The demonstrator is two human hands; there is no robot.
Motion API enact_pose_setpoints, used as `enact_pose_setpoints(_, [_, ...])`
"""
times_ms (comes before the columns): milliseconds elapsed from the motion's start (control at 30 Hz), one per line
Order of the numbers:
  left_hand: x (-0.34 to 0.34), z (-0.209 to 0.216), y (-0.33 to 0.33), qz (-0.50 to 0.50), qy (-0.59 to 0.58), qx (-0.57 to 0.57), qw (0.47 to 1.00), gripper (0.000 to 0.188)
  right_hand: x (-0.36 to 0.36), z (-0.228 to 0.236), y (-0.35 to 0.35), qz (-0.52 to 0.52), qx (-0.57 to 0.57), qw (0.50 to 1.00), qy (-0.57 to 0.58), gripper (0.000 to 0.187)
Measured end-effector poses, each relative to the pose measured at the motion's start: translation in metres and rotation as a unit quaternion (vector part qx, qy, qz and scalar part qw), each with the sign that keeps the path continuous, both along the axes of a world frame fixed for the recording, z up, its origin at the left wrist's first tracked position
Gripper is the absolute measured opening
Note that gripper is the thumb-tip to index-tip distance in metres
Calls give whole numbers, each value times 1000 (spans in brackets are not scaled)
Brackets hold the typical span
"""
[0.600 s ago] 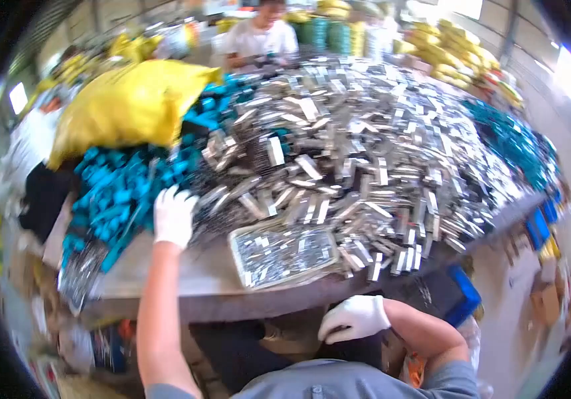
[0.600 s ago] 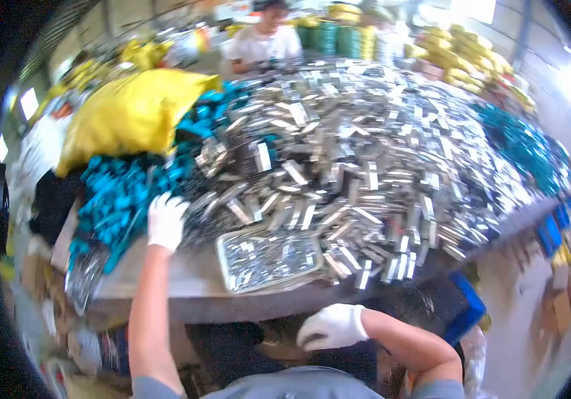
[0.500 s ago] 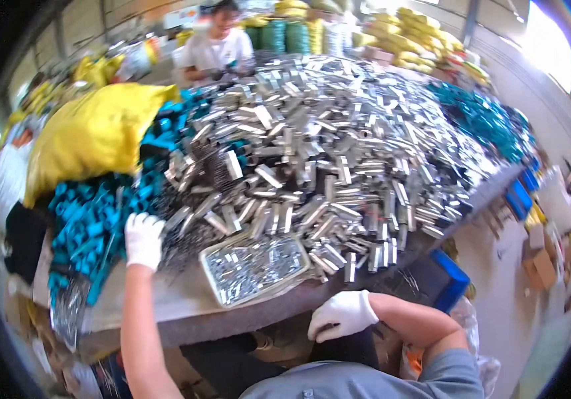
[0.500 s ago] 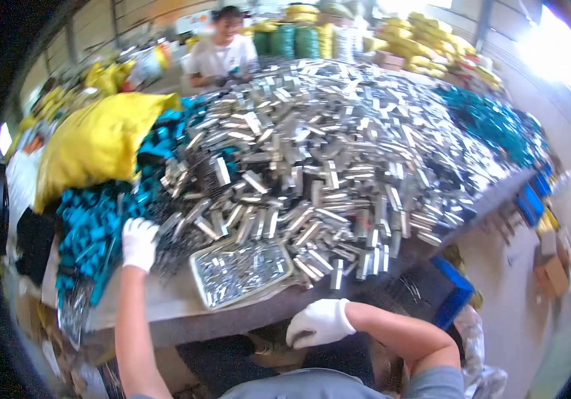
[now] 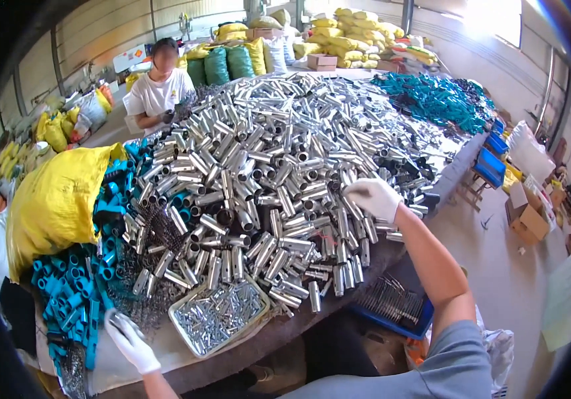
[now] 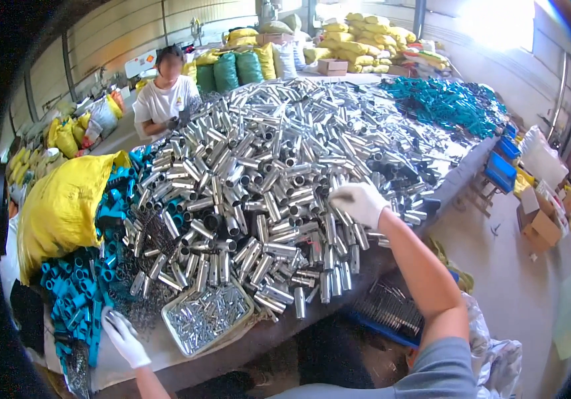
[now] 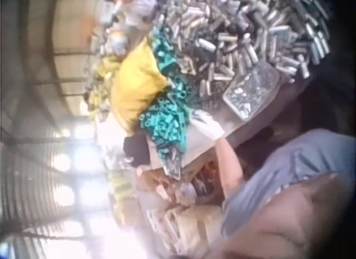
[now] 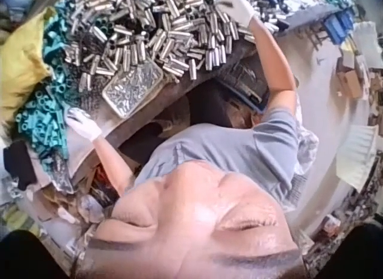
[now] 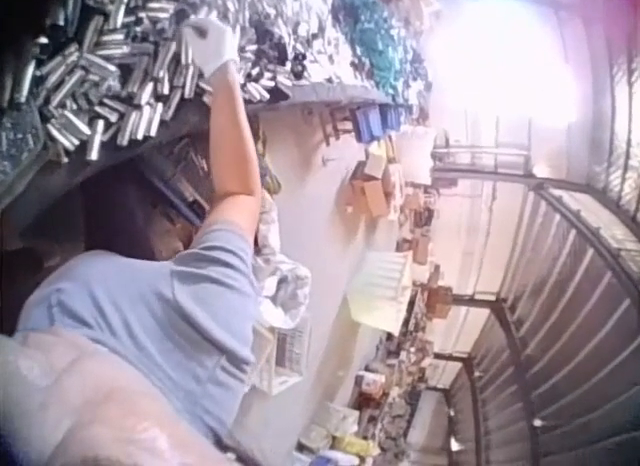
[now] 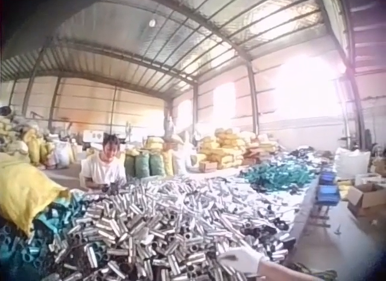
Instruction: Assembling various hardware components, including metal tubes and plastic handles, at a manufacturing workstation.
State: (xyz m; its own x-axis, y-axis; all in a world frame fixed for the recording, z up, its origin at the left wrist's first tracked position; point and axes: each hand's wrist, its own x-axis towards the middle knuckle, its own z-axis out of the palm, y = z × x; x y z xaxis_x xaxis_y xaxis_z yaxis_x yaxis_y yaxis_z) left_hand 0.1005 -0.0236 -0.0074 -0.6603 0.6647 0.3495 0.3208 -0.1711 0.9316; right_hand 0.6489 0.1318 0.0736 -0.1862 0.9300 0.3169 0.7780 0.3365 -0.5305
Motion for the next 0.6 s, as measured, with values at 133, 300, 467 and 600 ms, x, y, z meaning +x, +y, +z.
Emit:
enact_pose_setpoints(133, [39, -40, -19, 28, -24, 7, 999, 33, 14, 19, 65, -82, 58, 995, 4, 17])
enact_pose_setpoints(300, [55, -64, -28, 87, 84, 7, 993, 35, -19, 46, 141, -149, 118, 976, -105, 27])
enact_pose_setpoints(467, [52, -70, -20, 99, 258, -26, 961, 36, -50, 44, 196, -197, 94, 959, -181, 32])
enact_pose_setpoints(600, [53, -70, -21, 119, 279, -8, 953, 39, -54, 43, 203, -218, 144, 942, -210, 24])
